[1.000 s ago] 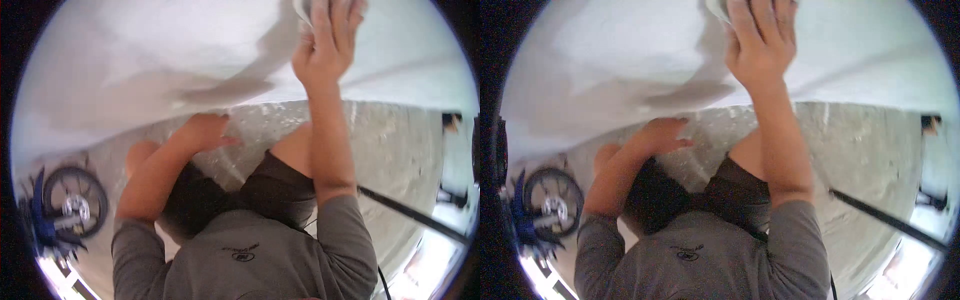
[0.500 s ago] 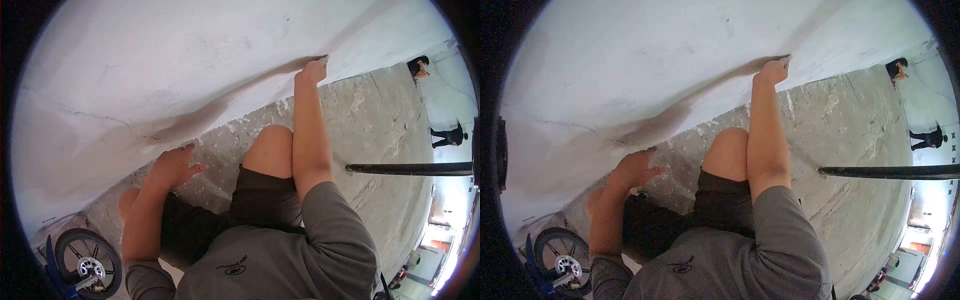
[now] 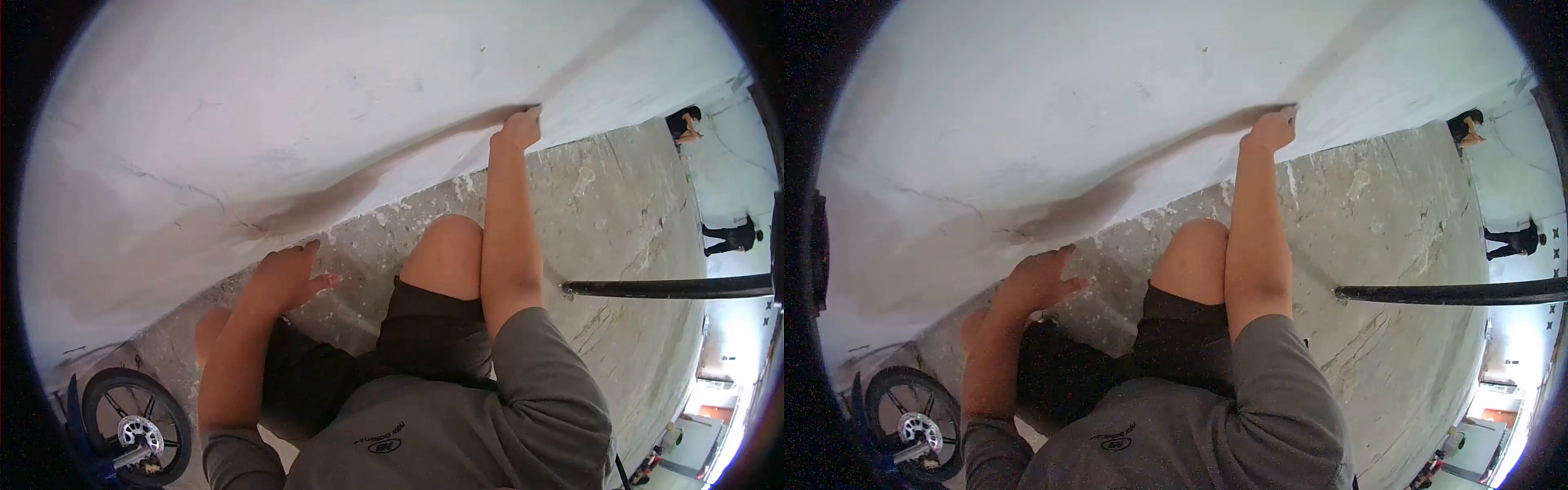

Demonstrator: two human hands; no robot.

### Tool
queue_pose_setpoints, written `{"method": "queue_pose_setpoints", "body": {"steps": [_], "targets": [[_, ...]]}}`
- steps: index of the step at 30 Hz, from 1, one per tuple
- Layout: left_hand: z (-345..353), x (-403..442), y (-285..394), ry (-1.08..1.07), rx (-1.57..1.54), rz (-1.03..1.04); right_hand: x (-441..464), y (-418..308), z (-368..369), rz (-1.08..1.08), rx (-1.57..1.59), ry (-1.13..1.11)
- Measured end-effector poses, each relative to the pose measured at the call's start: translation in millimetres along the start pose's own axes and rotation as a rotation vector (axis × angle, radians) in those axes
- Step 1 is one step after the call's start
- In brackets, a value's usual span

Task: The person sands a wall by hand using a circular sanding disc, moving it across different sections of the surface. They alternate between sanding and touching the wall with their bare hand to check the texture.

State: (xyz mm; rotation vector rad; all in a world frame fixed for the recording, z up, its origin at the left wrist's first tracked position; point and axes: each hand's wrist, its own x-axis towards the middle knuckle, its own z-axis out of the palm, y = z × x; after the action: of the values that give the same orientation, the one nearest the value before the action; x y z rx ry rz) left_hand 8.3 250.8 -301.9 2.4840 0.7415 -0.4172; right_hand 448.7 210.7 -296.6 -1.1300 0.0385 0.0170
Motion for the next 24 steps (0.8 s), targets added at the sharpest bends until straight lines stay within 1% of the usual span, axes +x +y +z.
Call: {"method": "queue_pose_setpoints", "body": {"steps": [2,3,4,6,8,9,10,12,13,14,16,17,19,20,22,23,24], "targets": [[1.0,0.6,-1.9,0.020,0.018,0.018,-17.1,-28.4,13.5,-0.236,0.001,-0.126],[-0.5,0.5,0.4,0.017,0.015,0.023,-10.0,-19.3,17.3,-0.591,-0.124,-0.080],[-4.0,-0.9,4.1,0.004,0.015,0.008,-8.1,-12.8,13.3,-0.592,-0.129,-0.075],[-2.9,-2.1,5.2,-0.011,0.020,-0.002,-1.9,5.2,-0.7,-0.193,0.061,-0.012],[1.6,-1.2,1.0,0.021,0.003,0.034,30.5,51.4,-31.6,0.153,-0.088,0.118],[-0.6,-0.5,0.4,0.029,0.003,0.032,30.9,55.0,-34.0,0.324,-0.159,0.172],[-1.6,-0.7,-0.2,0.016,-0.004,0.034,36.6,56.6,-31.0,0.324,-0.159,0.166],[1.3,-2.5,-3.0,-0.005,-0.016,0.032,31.1,40.8,-19.4,0.178,-0.052,0.134],[3.9,-2.1,-5.9,0.039,-0.004,0.044,33.1,30.4,-15.4,0.041,-0.043,0.024],[5.8,-1.3,-7.8,0.082,0.008,0.058,24.3,17.6,-4.9,0.044,-0.047,0.026],[0.8,-3.0,-3.1,0.049,-0.014,0.035,3.8,-4.0,12.7,-0.468,-0.064,-0.030],[-1.7,-3.3,-1.4,0.024,-0.031,0.015,6.7,4.2,8.7,-0.465,-0.068,-0.022],[1.8,-3.1,-4.5,0.020,-0.033,0.032,18.3,29.4,-2.2,-0.390,-0.067,0.007],[2.0,-2.7,-5.4,0.029,-0.042,0.045,20.4,34.3,-8.7,-0.392,-0.063,0.011],[-0.5,-1.7,-3.8,0.034,-0.039,0.043,25.6,39.4,-21.5,0.109,-0.001,0.086],[-1.1,-1.9,-2.6,0.031,-0.038,0.037,26.2,39.2,-23.4,0.184,-0.054,0.137],[-3.5,-2.3,-1.3,0.030,-0.035,0.036,27.7,40.4,-21.9,0.186,-0.052,0.139]]}}
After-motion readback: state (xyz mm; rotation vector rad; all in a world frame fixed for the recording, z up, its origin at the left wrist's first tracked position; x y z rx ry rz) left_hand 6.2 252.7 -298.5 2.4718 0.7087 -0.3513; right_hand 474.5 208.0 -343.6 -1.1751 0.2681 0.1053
